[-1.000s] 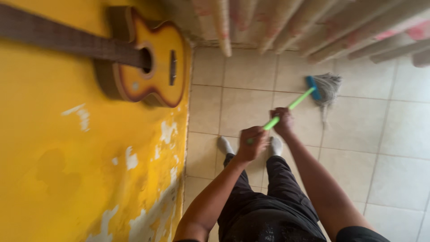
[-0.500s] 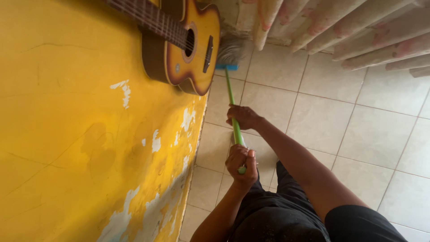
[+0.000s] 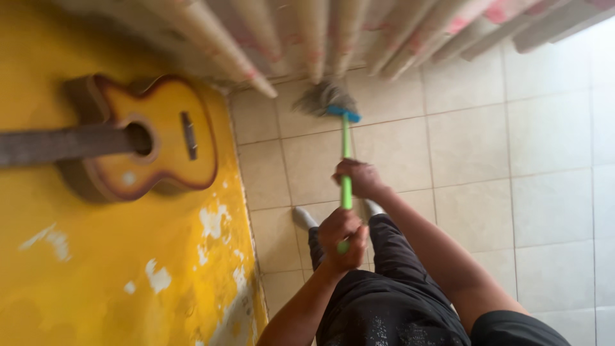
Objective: The person mops the tiled floor of a room by hand using a mop, moving it back and forth across different sections of the tiles.
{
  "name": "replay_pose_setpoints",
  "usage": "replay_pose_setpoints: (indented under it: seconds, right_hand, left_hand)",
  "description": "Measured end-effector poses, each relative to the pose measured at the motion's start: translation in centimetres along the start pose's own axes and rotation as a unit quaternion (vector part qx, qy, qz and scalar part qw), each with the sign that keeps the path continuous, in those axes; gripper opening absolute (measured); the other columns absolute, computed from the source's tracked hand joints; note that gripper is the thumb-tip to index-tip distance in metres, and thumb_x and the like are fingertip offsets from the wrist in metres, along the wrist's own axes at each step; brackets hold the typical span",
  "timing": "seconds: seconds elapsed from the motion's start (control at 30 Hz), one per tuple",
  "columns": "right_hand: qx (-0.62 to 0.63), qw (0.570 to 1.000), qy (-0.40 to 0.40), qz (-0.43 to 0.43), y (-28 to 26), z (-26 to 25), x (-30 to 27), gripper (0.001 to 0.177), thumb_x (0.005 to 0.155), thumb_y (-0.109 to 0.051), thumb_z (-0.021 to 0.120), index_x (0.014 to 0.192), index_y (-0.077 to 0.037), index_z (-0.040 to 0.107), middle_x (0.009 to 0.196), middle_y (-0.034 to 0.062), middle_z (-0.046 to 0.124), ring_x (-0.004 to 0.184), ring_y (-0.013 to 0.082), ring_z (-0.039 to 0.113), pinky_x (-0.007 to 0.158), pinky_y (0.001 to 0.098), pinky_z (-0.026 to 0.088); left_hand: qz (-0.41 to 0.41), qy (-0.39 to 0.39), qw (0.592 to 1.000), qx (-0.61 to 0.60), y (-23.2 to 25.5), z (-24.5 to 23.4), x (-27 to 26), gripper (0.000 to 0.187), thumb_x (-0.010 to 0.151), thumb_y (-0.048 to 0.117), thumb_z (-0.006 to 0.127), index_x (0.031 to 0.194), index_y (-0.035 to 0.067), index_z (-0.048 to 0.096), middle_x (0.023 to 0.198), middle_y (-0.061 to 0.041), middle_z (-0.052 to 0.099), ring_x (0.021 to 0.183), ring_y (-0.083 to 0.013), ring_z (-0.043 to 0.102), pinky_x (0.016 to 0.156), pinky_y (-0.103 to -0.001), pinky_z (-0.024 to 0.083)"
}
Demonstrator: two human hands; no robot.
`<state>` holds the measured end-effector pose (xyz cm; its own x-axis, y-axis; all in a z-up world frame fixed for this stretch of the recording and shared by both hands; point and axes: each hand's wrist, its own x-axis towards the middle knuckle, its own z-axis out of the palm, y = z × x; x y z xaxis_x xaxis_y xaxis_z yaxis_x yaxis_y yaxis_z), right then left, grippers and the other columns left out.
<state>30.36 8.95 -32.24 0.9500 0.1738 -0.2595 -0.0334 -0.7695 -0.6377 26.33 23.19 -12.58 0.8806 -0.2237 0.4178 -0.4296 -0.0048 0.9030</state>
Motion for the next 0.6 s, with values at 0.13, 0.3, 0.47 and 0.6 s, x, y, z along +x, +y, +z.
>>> replay_pose_setpoints:
  seconds: [0.13,0.3,0.47,0.6]
  right_hand:
    - [0.045,0.988,0.118,0.09,12.5,-3.0,-3.3,0.003,0.085,-0.021,0.074,0.087,-0.019,0.074,0.099,0.0,0.071,0.092,0.0264,0.072,0.078,0.0405,0.057]
    - [0.044,0.96,0.238,0.137,23.7,-6.2,-6.5,0.012,0.092,-0.019,0.073,0.099,-0.01,0.072,0.105,0.0103,0.072,0.097,0.0359,0.07,0.085,0.0454,0.056]
    - [-0.04,0.949,0.282,0.137,24.0,-4.9,-6.2,0.019,0.099,-0.024,0.075,0.107,-0.008,0.075,0.111,0.015,0.074,0.11,0.0403,0.067,0.099,0.0521,0.052]
    - [0.008,0.945,0.312,0.1,18.5,1.2,-2.0,0.015,0.099,-0.023,0.075,0.104,-0.009,0.072,0.112,0.0129,0.072,0.101,0.033,0.069,0.093,0.0473,0.054]
  left_hand:
    - [0.21,-0.063,0.975,0.049,-4.0,9.2,2.0,0.015,0.086,-0.007,0.065,0.08,0.005,0.057,0.066,-0.005,0.049,0.06,-0.0204,0.052,0.052,-0.033,0.042]
    - [-0.083,-0.162,0.974,-0.138,-6.7,17.3,2.8,0.031,0.092,0.003,0.066,0.067,0.007,0.047,0.061,-0.002,0.045,0.056,-0.0155,0.046,0.056,-0.035,0.039]
    - [-0.124,-0.161,0.958,-0.204,-8.3,15.6,1.9,0.022,0.095,0.007,0.064,0.074,0.006,0.059,0.069,-0.003,0.058,0.066,-0.0161,0.056,0.064,-0.035,0.048]
    - [-0.115,-0.152,0.978,-0.086,-10.9,8.4,-0.4,0.031,0.096,0.005,0.065,0.068,0.006,0.051,0.062,-0.002,0.046,0.056,-0.0136,0.044,0.055,-0.033,0.04]
